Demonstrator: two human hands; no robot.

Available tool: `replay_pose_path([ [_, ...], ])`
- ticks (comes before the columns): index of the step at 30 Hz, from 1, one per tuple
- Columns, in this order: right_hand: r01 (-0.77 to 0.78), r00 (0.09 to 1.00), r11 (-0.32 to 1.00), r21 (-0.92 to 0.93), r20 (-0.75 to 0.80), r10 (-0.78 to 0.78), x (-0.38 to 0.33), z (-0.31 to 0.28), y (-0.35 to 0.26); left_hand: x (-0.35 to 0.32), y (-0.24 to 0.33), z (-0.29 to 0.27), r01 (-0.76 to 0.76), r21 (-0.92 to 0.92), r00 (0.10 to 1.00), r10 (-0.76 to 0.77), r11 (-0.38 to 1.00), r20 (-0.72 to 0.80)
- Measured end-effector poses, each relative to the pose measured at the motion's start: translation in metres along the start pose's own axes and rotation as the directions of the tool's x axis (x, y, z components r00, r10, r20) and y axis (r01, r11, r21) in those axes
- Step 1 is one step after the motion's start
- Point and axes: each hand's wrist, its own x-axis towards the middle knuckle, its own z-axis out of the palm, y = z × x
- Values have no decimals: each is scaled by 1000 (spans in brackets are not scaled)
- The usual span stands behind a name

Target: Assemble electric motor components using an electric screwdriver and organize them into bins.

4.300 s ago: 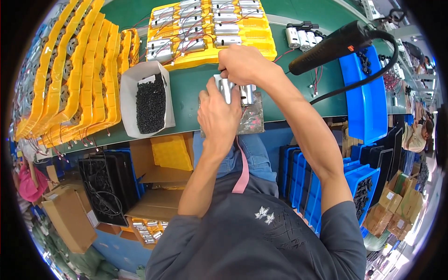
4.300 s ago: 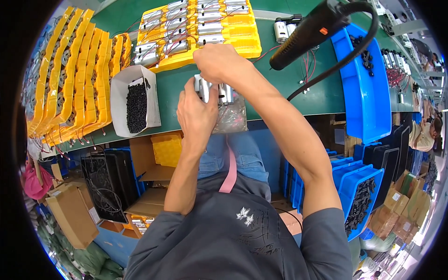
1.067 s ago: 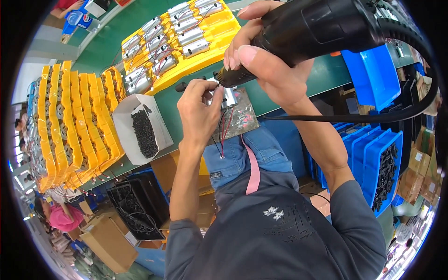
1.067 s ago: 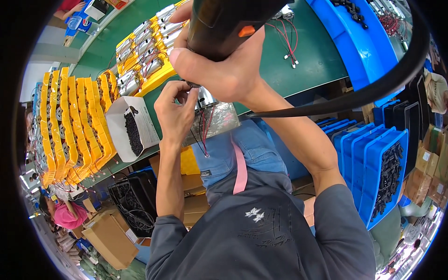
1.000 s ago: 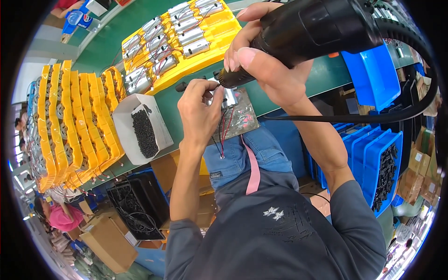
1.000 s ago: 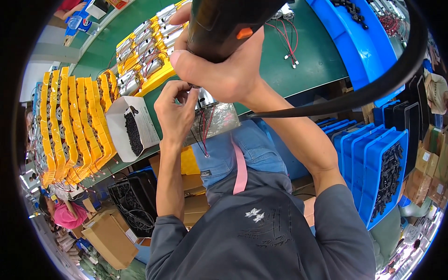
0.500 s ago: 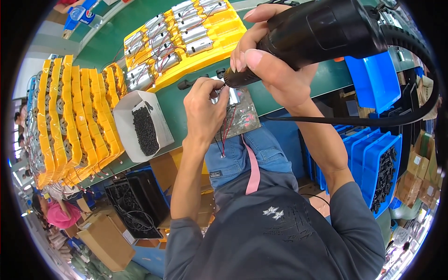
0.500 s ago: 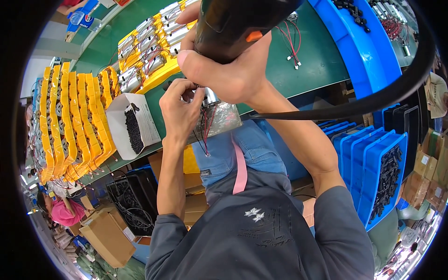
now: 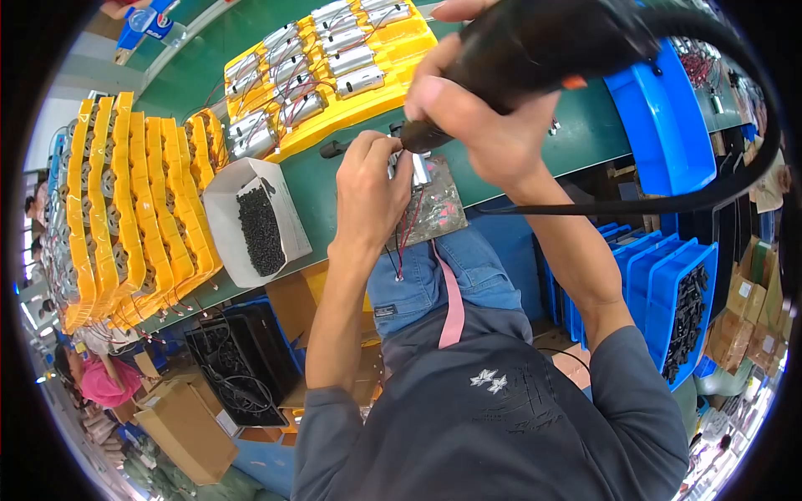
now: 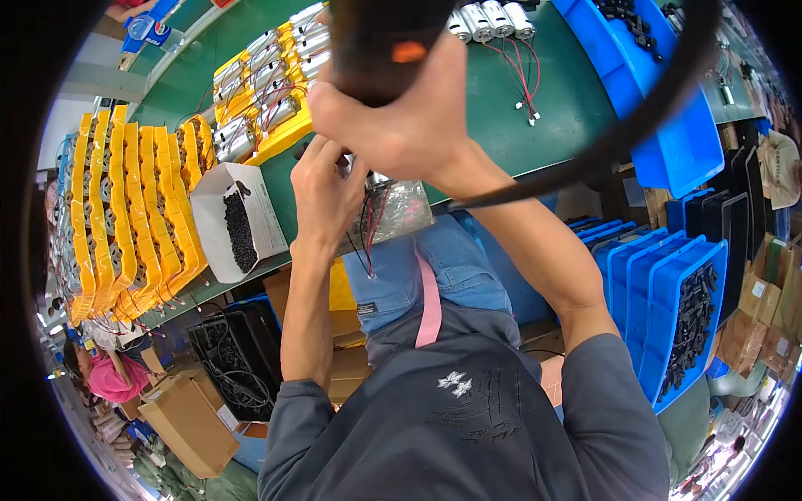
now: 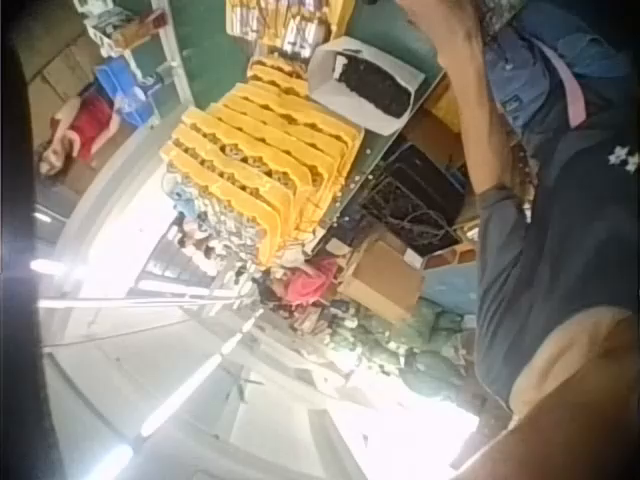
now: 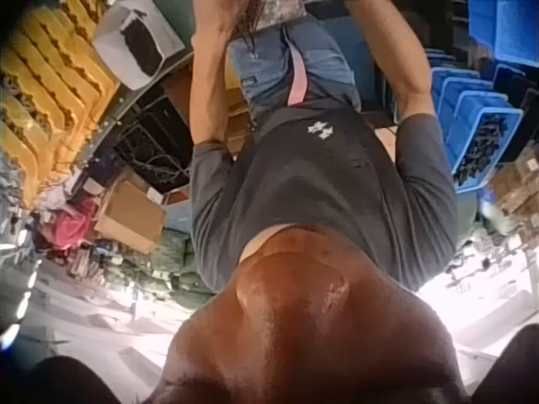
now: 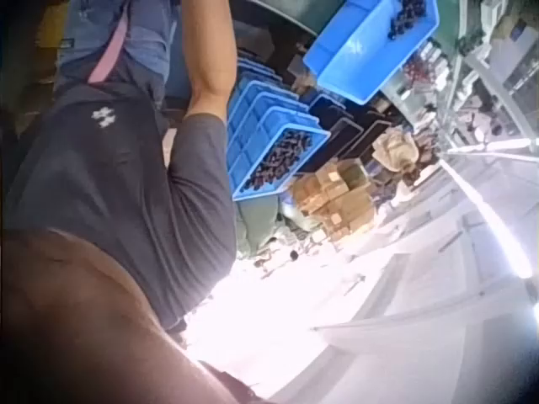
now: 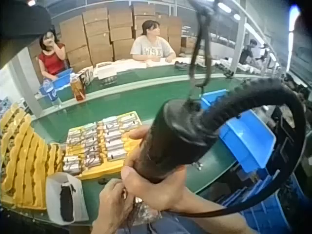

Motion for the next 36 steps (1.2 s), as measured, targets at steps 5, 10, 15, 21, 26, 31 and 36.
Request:
replay_pose_path([
  [5,-911,405,412,7,-172,898,54,23,-40,12,-11,-2,-6,8,999,5,1000,52],
  [10,-609,768,719,-336,-24,639,37,22,-21,19,-13,-4,69,8,996,-69,998,62],
  [15,-925,176,197,324,-94,980,41,33,-31,16,-20,-6,5,2,994,-5,1000,110],
  [21,-787,617,612,-76,-59,785,20,31,-22,15,-21,-4,-78,82,988,66,994,141],
  [26,-769,639,637,-55,-52,767,19,31,-13,12,-19,-3,-74,124,991,59,990,124],
  [31,-945,235,250,212,-96,967,37,34,-30,11,-18,-1,-45,147,994,30,988,102],
  [36,-930,357,361,65,-67,932,27,32,-31,12,-18,-5,-49,157,987,23,986,162],
])
